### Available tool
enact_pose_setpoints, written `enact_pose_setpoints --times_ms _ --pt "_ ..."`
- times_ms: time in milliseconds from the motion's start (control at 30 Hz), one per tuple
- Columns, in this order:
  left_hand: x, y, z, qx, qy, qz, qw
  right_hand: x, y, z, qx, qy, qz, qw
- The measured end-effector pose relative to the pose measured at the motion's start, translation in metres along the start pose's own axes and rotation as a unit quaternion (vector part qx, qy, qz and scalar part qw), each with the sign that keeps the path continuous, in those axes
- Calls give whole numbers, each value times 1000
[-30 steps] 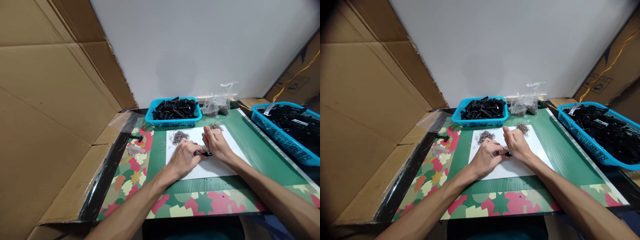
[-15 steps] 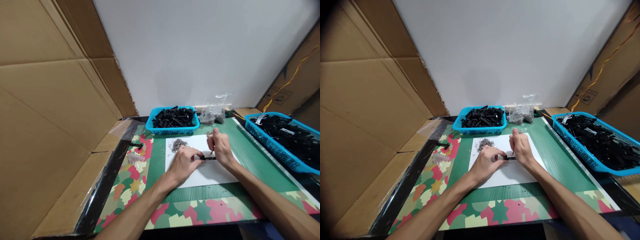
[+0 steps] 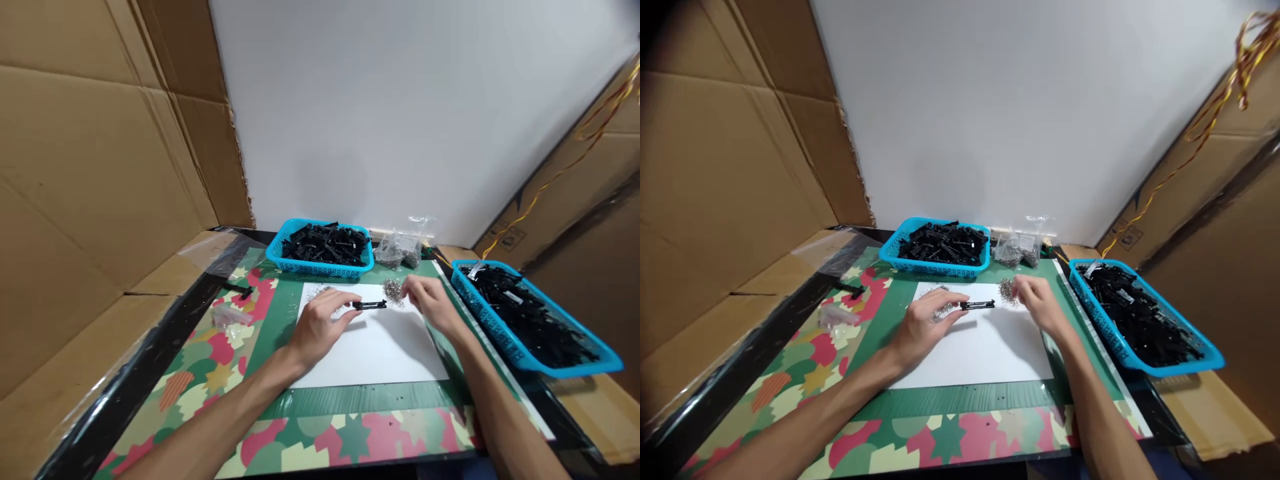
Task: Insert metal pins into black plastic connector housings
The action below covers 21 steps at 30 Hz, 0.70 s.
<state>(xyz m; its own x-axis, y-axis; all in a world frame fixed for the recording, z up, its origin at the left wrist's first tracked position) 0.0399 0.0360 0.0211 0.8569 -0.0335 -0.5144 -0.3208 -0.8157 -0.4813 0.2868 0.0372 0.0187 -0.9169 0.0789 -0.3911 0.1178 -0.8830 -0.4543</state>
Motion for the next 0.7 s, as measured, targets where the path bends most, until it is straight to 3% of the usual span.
enact_pose_setpoints --times_ms 167,267,333,400,500,567,600,700 --pt "-5 4 0 21 -12 -14 1000 36 3 10 18 -2 156 988" --pt "-10 7 -6 53 -10 -26 998 45 5 13 15 -19 170 985" --pt "-11 8 -11 78 -20 -23 996 36 5 15 7 -10 140 990" --pt "-11 9 -14 85 -35 -18 996 10 8 17 8 32 78 996" --pt "-11 7 -12 61 -27 -18 998 -63 27 19 33 144 -107 983" --pt "-9 7 -10 51 -10 -14 999 -122 52 22 77 249 -256 931" --pt "-7 7 -9 50 -2 -9 999 -147 65 24 112 316 -297 894" --pt "-4 6 -6 49 5 10 999 -202 96 19 261 457 -310 792"
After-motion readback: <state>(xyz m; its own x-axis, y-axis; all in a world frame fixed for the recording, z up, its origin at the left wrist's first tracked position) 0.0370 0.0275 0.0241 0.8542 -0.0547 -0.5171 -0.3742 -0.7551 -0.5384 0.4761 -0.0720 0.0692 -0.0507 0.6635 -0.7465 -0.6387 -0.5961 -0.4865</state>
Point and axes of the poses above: each hand's wrist, its own y-axis away from the middle knuckle, its own x-axis out of the palm, z = x × y, the point moved 6 cm from there along -y, towards the middle knuckle, and after that the axes turned 14 degrees about -x, right-handed, at the moved point
